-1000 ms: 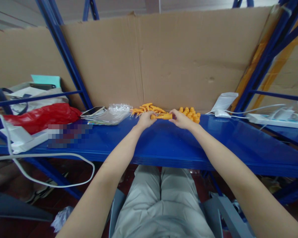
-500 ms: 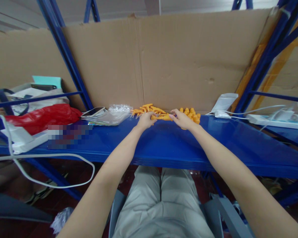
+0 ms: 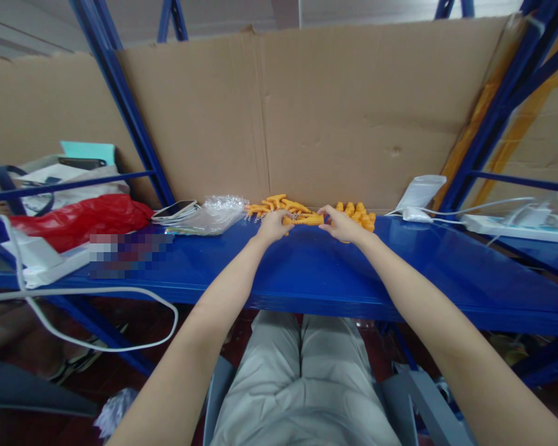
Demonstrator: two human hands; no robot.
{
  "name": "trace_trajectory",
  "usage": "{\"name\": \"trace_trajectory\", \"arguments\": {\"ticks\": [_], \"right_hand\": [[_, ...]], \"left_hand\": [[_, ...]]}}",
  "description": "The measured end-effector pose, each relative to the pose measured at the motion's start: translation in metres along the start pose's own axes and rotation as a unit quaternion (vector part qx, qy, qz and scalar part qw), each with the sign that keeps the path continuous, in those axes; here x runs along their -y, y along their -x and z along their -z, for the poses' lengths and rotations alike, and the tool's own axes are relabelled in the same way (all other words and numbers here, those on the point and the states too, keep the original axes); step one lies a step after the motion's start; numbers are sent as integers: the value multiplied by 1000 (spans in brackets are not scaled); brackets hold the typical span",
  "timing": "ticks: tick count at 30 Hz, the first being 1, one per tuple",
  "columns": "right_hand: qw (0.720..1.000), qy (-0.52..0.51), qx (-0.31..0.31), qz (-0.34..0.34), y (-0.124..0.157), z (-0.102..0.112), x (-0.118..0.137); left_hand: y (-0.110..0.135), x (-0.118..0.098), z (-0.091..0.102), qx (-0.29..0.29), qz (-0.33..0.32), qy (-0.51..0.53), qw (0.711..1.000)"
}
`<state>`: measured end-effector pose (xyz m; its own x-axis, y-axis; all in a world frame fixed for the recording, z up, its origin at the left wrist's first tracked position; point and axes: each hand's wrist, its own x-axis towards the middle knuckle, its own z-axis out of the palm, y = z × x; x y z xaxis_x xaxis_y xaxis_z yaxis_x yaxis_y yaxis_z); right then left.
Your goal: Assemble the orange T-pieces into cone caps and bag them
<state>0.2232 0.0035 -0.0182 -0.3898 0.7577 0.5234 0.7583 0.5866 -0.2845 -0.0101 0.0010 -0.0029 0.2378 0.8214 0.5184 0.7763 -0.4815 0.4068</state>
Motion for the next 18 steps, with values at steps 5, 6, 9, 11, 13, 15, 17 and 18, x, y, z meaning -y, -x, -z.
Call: {"name": "trace_trajectory", "arguments": {"ticks": [5, 6, 9, 11, 13, 15, 17, 18], "right_hand": [[997, 72, -13, 3, 0, 3, 1], [997, 80, -15, 7, 0, 4, 2], [993, 111, -22, 25, 1, 8, 8], [989, 139, -23, 40, 2, 10, 14], [985, 164, -22, 56, 3, 12, 20], [980, 186, -22, 73, 3, 14, 24], [975, 204, -25, 86, 4, 15, 26], [973, 210, -26, 89, 4, 15, 27]], "left_hand": [[1, -4, -1, 2, 10, 1, 1000], [0, -4, -1, 2, 11, 1, 1000], [-1, -3, -3, 15, 25, 6, 1000], [-2, -3, -4, 47, 52, 25, 997], [-2, -3, -4, 93, 89, 63, 990], [-3, -3, -4, 134, 125, 105, 978], [-3, -4, -3, 160, 147, 124, 968], [-2, -5, -3, 168, 152, 123, 966]]}}
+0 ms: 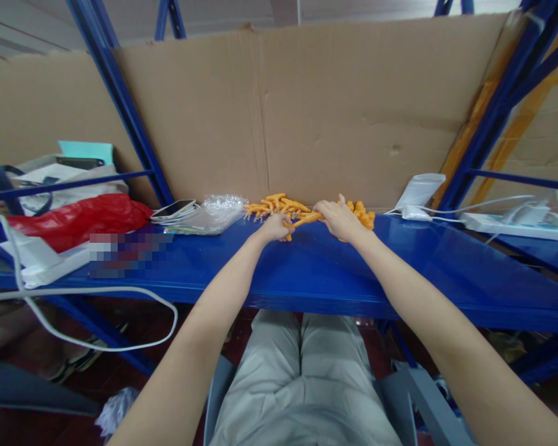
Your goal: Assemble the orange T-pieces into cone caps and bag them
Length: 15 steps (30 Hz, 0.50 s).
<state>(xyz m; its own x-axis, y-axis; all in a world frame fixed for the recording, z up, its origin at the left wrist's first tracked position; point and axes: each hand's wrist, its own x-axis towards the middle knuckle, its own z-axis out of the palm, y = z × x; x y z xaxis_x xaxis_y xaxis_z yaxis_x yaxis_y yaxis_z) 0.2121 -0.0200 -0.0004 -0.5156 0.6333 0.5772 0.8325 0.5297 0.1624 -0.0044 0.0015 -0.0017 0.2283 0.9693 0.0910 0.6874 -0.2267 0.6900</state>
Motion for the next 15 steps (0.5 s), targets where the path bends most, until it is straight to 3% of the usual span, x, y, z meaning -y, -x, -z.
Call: {"name": "trace_trajectory", "arguments": {"ticks": [9, 12, 15], "right_hand": [[1000, 8, -8, -3, 1, 4, 1], [1000, -1, -4, -8, 2, 3, 0], [999, -26, 3, -26, 2, 1, -2]], "left_hand": [[6, -1, -3, 55, -49, -38, 997], [6, 1, -4, 28, -67, -62, 995], [4, 4, -2, -37, -106, -107, 988]]}}
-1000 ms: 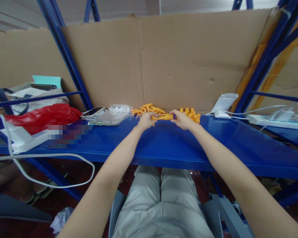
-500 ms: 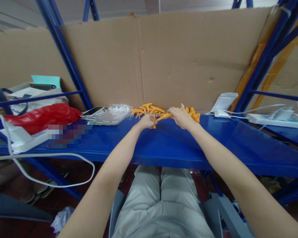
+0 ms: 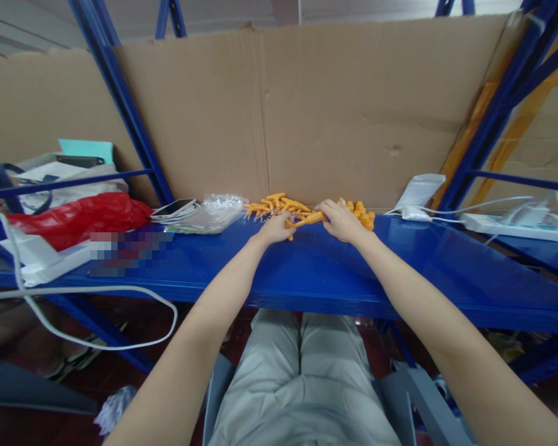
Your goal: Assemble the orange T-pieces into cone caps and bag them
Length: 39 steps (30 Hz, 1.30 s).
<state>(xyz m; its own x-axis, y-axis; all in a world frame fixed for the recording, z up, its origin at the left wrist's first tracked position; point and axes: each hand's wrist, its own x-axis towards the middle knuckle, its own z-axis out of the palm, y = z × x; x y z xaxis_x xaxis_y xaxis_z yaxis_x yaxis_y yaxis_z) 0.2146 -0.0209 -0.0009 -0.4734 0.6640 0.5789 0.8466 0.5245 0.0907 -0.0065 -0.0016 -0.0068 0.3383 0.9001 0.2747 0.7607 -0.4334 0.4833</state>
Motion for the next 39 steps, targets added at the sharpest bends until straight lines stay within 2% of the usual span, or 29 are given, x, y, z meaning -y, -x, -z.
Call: {"name": "trace_trajectory", "arguments": {"ticks": [5, 11, 19, 26, 30, 35, 39], "right_hand": [[996, -81, 16, -26, -2, -9, -4], [992, -118, 23, -31, -4, -13, -1], [996, -81, 16, -28, -4, -12, -3], [999, -28, 15, -32, -1, -1, 8], [999, -11, -17, -36, 0, 1, 2], [996, -29, -23, -83, -2, -3, -12], [993, -78, -1, -87, -2, -6, -9]], "left_hand": [[-3, 7, 1, -103, -22, -60, 993], [-4, 8, 1, -142, 11, -86, 986], [-1, 5, 0, -130, 31, -57, 989], [-2, 5, -2, -110, 37, -62, 991], [-3, 11, 0, -109, 73, -80, 988], [-4, 14, 3, -102, 96, -109, 984], [-4, 11, 3, -89, 98, -126, 983]]}}
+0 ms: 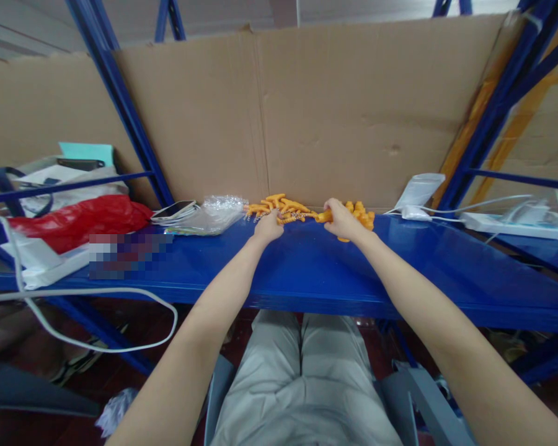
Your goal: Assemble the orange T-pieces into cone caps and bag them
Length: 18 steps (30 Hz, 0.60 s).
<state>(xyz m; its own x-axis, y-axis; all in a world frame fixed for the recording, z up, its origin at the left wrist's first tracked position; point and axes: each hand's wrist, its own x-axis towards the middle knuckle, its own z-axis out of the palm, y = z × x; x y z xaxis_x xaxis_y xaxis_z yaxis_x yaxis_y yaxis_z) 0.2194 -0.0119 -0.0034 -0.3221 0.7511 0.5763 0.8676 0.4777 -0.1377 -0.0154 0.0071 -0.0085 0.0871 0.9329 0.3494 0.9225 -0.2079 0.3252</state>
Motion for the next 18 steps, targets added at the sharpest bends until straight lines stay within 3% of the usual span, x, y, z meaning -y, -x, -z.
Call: {"name": "trace_trajectory", "arguments": {"ticks": [7, 18], "right_hand": [[987, 41, 152, -46, 7, -2, 18], [990, 63, 122, -9, 5, -12, 11]], "left_hand": [[-1, 0, 0, 0, 4, 1, 1000], [1, -1, 0, -7, -8, 13, 1000]]}}
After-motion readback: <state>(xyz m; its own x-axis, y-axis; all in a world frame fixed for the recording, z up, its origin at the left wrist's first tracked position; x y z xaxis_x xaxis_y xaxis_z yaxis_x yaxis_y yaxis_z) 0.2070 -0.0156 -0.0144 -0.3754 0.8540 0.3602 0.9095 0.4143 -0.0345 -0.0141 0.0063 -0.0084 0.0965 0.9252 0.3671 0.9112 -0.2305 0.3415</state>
